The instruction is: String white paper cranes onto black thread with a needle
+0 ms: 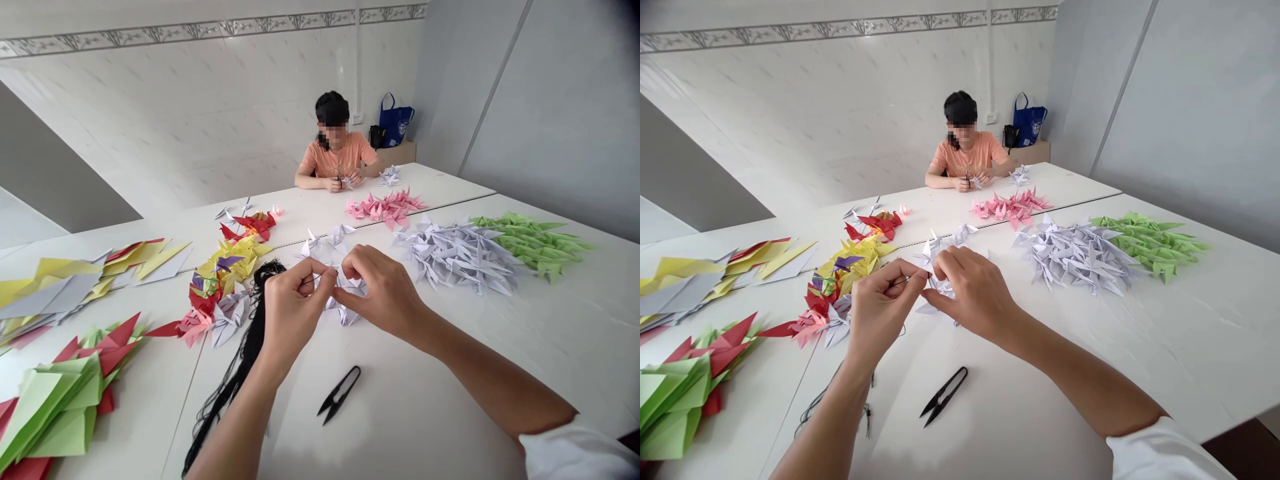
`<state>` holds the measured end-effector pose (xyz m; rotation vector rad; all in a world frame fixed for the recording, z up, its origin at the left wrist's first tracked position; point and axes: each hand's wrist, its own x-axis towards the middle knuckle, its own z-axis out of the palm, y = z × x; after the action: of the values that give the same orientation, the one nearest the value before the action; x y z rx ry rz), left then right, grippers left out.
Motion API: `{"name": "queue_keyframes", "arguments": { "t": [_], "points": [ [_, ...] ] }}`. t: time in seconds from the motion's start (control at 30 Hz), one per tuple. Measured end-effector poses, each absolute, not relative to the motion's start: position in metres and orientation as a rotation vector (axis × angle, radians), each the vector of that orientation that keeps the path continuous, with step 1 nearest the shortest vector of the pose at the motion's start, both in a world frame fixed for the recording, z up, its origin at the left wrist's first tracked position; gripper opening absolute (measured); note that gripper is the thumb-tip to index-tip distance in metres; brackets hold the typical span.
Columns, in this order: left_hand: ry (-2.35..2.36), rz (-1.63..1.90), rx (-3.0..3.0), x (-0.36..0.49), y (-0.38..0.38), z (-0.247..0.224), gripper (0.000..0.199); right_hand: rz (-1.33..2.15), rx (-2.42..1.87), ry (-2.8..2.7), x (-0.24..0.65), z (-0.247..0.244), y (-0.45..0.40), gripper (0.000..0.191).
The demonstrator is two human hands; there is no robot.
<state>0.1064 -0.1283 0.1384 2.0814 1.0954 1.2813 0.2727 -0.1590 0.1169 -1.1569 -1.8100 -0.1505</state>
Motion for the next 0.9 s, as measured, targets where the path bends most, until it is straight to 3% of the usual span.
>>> {"name": "queue_keyframes", "arguments": {
  "t": [0.13,0.3,0.43,0.73,0.9],
  "points": [
    [1.098,1.291,2.091,0.107,-0.128,0.138,0.023,-0.377,-1.144,-1.83,0.273,0.114,-0.156,0.022],
    [1.095,1.302,2.098,0.106,-0.126,0.139,0.021,-0.347,-1.151,-1.835,0.273,0.117,-0.156,0.019],
    [1.12,1.298,2.114,0.105,-0.126,0.139,0.02,-0.227,-1.152,-1.813,0.274,0.117,-0.156,0.02],
    [1.076,1.336,2.159,0.103,-0.121,0.137,0.017,0.451,-1.055,-1.726,0.281,0.127,-0.159,0.014],
    [1.023,1.323,2.244,0.104,-0.12,0.137,0.017,0.28,-1.071,-1.709,0.285,0.127,-0.157,0.015]
  ]
}}
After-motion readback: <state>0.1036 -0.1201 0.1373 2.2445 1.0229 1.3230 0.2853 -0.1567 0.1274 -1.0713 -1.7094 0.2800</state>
